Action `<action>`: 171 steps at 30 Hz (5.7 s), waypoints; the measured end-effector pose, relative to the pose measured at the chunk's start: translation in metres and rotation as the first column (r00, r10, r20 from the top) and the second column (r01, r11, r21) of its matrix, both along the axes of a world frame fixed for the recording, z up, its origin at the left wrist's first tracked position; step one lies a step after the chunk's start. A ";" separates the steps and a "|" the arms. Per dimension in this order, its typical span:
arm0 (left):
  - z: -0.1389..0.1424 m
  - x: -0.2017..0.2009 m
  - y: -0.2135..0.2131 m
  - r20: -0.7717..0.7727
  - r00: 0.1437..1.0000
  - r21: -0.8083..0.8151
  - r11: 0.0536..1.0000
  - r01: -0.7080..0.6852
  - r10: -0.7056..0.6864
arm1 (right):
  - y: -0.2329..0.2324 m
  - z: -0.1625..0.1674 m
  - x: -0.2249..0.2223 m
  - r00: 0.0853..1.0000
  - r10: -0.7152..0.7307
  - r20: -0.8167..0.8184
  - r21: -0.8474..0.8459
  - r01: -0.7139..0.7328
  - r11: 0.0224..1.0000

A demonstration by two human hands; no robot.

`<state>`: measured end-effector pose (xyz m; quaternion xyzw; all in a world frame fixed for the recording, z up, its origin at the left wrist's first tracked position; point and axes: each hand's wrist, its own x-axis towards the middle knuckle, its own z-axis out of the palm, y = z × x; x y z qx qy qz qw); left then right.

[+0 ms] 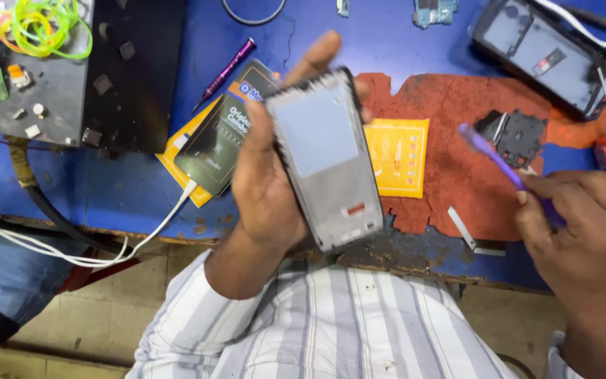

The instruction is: The person cleans the inside of a smartphone frame with a brush, then removes the battery from the phone's chassis. They then open a new screen assembly package, remove the screen, and peel off protective films from the back of the new screen.

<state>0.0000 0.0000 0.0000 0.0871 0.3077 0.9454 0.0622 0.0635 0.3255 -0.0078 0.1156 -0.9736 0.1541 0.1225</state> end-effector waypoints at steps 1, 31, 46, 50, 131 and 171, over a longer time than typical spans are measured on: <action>0.001 0.001 0.003 0.009 1.000 -0.038 0.999 0.013 -0.013 | -0.005 0.008 -0.009 0.999 0.003 -0.042 0.092 0.001 0.996; -0.027 0.028 0.012 0.060 0.975 -0.074 0.973 0.220 -0.216 | -0.060 0.012 -0.019 0.978 0.002 0.207 -0.397 0.083 0.914; -0.026 0.022 0.008 0.033 0.891 0.177 0.880 0.441 -0.453 | -0.040 0.016 -0.031 0.987 -0.101 0.125 -0.358 0.140 0.923; -0.016 0.018 0.009 0.009 0.871 0.199 0.855 0.480 -0.491 | -0.043 0.021 -0.031 0.968 -0.167 0.187 -0.333 0.222 0.916; -0.060 0.055 0.023 0.259 0.884 -0.010 0.914 0.405 -0.389 | -0.123 -0.003 -0.028 0.986 0.164 0.015 -0.560 -0.128 0.818; -0.053 0.053 0.021 0.255 0.893 -0.123 0.904 0.410 -0.371 | -0.123 -0.007 -0.027 0.995 0.103 -0.004 -0.572 -0.087 0.815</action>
